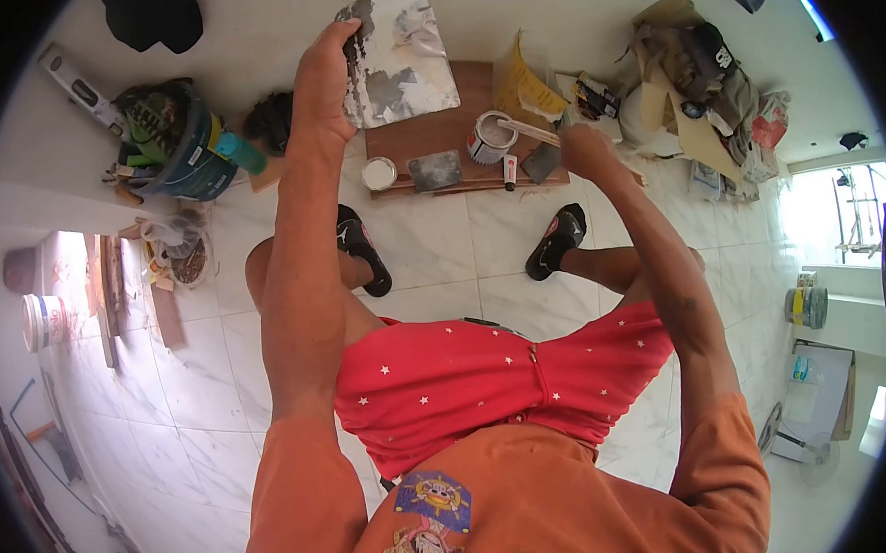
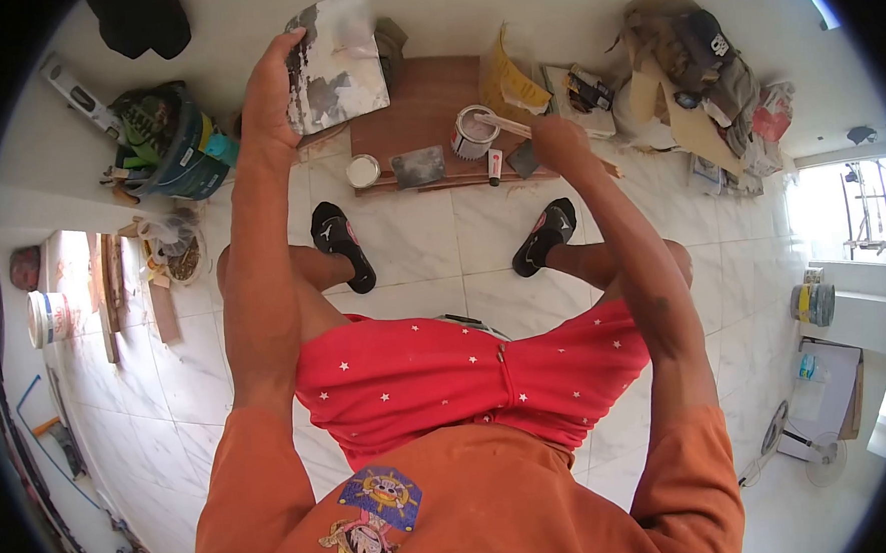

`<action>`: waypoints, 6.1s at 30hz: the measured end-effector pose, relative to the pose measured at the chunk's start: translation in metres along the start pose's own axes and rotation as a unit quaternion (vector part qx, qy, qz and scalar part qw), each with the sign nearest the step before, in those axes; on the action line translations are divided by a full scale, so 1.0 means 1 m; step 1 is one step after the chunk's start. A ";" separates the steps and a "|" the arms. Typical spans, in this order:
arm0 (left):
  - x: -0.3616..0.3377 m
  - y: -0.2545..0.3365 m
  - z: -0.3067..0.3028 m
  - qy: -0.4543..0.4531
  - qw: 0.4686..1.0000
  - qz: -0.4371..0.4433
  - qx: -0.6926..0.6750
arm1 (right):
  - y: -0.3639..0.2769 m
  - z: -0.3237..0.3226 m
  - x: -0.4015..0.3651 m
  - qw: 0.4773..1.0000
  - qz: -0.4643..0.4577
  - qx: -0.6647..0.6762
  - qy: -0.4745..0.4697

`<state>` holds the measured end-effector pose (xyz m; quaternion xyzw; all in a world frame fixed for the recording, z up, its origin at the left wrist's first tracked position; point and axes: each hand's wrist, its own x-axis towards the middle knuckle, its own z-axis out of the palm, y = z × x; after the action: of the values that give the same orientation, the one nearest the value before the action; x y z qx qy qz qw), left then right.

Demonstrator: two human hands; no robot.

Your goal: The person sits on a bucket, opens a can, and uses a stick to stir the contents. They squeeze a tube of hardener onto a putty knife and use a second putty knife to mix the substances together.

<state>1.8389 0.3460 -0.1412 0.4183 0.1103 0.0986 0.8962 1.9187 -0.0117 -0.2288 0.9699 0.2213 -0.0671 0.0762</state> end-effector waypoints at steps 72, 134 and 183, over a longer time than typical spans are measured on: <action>0.062 -0.157 -0.001 0.075 0.992 -0.057 0.085 | 0.072 0.005 -0.015 0.769 0.175 0.606 -0.107; -0.041 -0.054 0.081 -0.025 0.993 -0.030 -0.108 | -0.012 -0.229 -0.184 0.953 -0.142 0.086 0.253; -0.006 -0.008 0.030 0.086 0.979 0.183 -0.033 | 0.005 -0.164 -0.144 0.880 0.040 0.463 0.095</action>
<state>1.8427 0.3178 -0.1280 0.3915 0.1055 0.3002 0.8634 1.8076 -0.0471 -0.0436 0.9044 0.1325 -0.0663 -0.4002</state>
